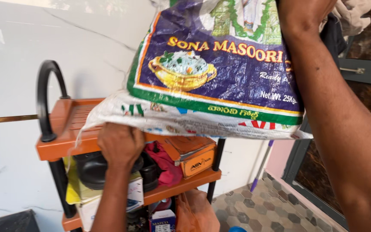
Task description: The person removes various items from an orange plastic shoe rack, including a bag of rice, shoe boxes, shoes, and cloths, placing them on the floor. They then wet a cloth at a wall tap and wipe the shelves of the rack clean.
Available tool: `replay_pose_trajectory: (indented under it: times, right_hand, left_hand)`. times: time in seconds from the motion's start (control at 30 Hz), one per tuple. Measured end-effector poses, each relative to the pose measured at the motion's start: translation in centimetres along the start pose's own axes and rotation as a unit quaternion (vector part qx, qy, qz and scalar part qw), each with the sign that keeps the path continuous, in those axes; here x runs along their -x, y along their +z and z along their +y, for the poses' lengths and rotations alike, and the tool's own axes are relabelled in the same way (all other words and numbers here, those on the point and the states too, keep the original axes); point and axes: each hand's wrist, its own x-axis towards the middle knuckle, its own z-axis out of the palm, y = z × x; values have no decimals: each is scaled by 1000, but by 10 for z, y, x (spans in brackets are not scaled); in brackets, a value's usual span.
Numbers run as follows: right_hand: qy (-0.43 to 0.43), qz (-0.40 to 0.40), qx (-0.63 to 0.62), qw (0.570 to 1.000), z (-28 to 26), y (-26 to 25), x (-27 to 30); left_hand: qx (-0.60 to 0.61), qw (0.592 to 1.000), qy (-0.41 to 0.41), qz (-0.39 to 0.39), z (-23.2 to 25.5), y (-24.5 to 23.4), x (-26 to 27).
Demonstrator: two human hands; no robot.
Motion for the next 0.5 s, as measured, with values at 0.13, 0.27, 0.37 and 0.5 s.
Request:
replay_pose_trajectory:
  times: [0.13, 0.27, 0.37, 0.5]
  right_hand:
    - [1, -15, -14, 1000, 18, -18, 8]
    - [-14, -15, -37, 999, 42, -54, 11]
    - [-32, -14, -47, 998, 58, -93, 17]
    - [-77, -16, -56, 995, 67, -149, 30]
  left_hand:
    - [194, 979, 49, 28, -8, -16, 8]
    - [449, 882, -118, -78, 0, -20, 24]
    - [729, 642, -207, -116, 35, -33, 47]
    - [783, 586, -142, -155, 72, -57, 60]
